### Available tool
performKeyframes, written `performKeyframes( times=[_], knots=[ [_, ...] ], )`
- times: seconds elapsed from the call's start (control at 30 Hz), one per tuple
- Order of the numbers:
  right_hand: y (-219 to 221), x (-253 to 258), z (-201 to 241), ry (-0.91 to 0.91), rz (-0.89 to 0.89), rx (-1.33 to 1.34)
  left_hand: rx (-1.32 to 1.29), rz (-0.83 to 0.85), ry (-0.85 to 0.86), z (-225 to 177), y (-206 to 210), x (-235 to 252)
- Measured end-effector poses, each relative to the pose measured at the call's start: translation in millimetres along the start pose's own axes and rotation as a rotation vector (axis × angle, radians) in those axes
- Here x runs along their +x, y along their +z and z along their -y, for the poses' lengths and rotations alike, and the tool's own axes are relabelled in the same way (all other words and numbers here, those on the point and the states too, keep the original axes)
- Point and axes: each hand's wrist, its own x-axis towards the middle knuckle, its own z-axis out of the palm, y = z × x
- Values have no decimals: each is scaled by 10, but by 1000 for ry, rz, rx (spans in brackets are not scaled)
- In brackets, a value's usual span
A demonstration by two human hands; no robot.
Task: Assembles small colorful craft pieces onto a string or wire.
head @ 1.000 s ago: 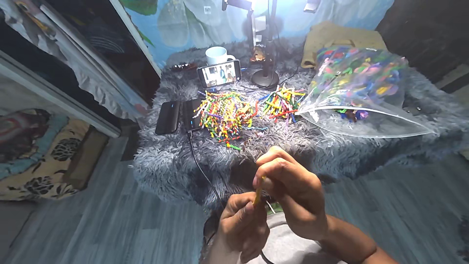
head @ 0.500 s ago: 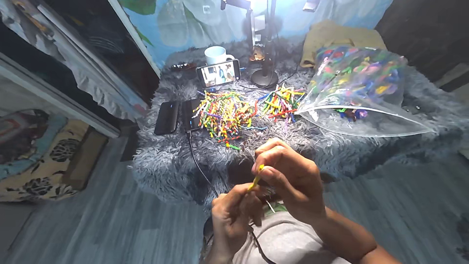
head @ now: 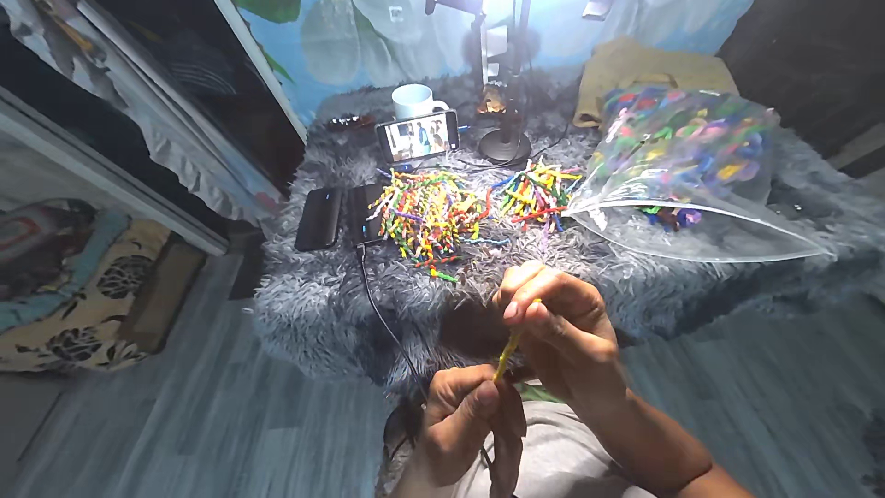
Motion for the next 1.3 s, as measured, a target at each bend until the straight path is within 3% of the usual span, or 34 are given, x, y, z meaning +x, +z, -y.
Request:
performKeyframes(
  times=[0.13,0.3,0.43,0.7,0.77,0.87,1.03,1.1,1.2,1.3],
  knots=[
    [-44,38,4,-19,-54,-28,-181,-3,-80,13,24,54],
    [-286,330,45,-41,-253,-297,-16,-179,47,30,34,22],
    [-530,584,-91,61,-363,-475,50,-256,106,-33,-39,14],
    [-852,946,-421,177,-320,-696,211,-353,208,-145,-159,-22],
    [-903,1012,-425,137,-313,-743,235,-390,239,-170,-208,-44],
    [-1052,1092,-337,-83,-335,-905,267,-466,282,-212,-270,-81],
    [-1403,1072,-217,-383,-379,-1436,282,-507,340,-244,-344,-93],
    [-1577,976,-282,-328,-304,-1585,311,-522,350,-227,-341,-86],
    [-1716,722,-382,-278,-207,-1606,346,-534,331,-199,-315,-78],
    [-1707,613,-402,-308,-265,-1602,345,-535,312,-174,-302,-81]
  ],
)
